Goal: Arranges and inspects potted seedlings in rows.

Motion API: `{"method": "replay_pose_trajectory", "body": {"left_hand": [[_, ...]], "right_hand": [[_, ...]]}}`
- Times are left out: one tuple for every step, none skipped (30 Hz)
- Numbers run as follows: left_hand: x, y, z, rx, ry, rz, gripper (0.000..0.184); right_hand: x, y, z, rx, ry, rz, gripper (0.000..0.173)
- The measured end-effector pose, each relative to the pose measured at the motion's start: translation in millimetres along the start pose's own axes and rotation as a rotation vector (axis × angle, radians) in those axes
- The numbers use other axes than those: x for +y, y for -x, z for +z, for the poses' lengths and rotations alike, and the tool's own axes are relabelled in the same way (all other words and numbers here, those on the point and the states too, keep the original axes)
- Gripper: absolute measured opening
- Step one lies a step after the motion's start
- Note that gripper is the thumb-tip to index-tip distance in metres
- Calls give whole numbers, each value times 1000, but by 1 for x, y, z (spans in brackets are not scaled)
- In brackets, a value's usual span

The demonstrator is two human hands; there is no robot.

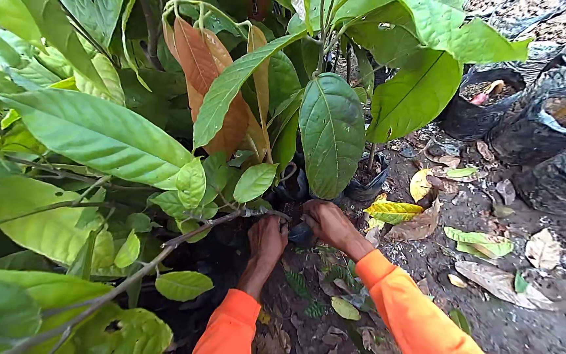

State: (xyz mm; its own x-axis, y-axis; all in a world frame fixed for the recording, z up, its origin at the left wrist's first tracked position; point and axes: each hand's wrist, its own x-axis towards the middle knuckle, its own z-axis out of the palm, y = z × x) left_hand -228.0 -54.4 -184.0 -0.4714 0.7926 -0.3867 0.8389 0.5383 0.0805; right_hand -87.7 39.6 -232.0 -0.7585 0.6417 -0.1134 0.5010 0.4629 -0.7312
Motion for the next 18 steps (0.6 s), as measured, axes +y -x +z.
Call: {"method": "replay_pose_trajectory", "body": {"left_hand": [[-2,1,1,18,19,6,30],[-4,4,4,54,48,16,29],[-7,7,7,122,92,40,27],[-10,11,13,221,147,84,25],[-13,15,20,346,202,155,21],[-14,18,27,463,257,256,17],[-14,22,32,538,314,386,14],[-11,28,36,535,366,527,13],[-7,36,38,450,398,668,13],[-2,43,37,294,400,789,17],[5,49,36,112,360,871,24],[11,53,36,-49,313,904,29],[15,54,39,-147,283,895,30],[15,54,43,-195,270,856,29],[12,54,44,-218,258,801,25],[9,53,43,-230,237,737,21],[5,52,38,-230,210,665,25],[0,51,33,-204,195,579,31]], "right_hand": [[4,5,-1,110,-65,-14,27],[7,11,-3,239,-129,-28,24],[9,19,-8,373,-185,-40,22],[14,26,-14,505,-217,-50,20],[21,35,-21,615,-222,-42,20],[31,44,-30,700,-195,-12,20],[43,56,-40,749,-131,43,21],[55,70,-51,746,-52,126,24],[66,84,-61,693,8,232,30],[74,96,-68,649,42,325,39],[79,105,-72,636,68,377,43],[80,112,-73,661,81,372,39],[75,115,-72,700,74,319,29],[66,115,-69,716,45,251,21],[54,111,-63,703,3,171,17],[42,103,-57,652,-54,97,15],[29,93,-50,573,-108,38,13],[17,80,-43,478,-151,-4,16]]}}
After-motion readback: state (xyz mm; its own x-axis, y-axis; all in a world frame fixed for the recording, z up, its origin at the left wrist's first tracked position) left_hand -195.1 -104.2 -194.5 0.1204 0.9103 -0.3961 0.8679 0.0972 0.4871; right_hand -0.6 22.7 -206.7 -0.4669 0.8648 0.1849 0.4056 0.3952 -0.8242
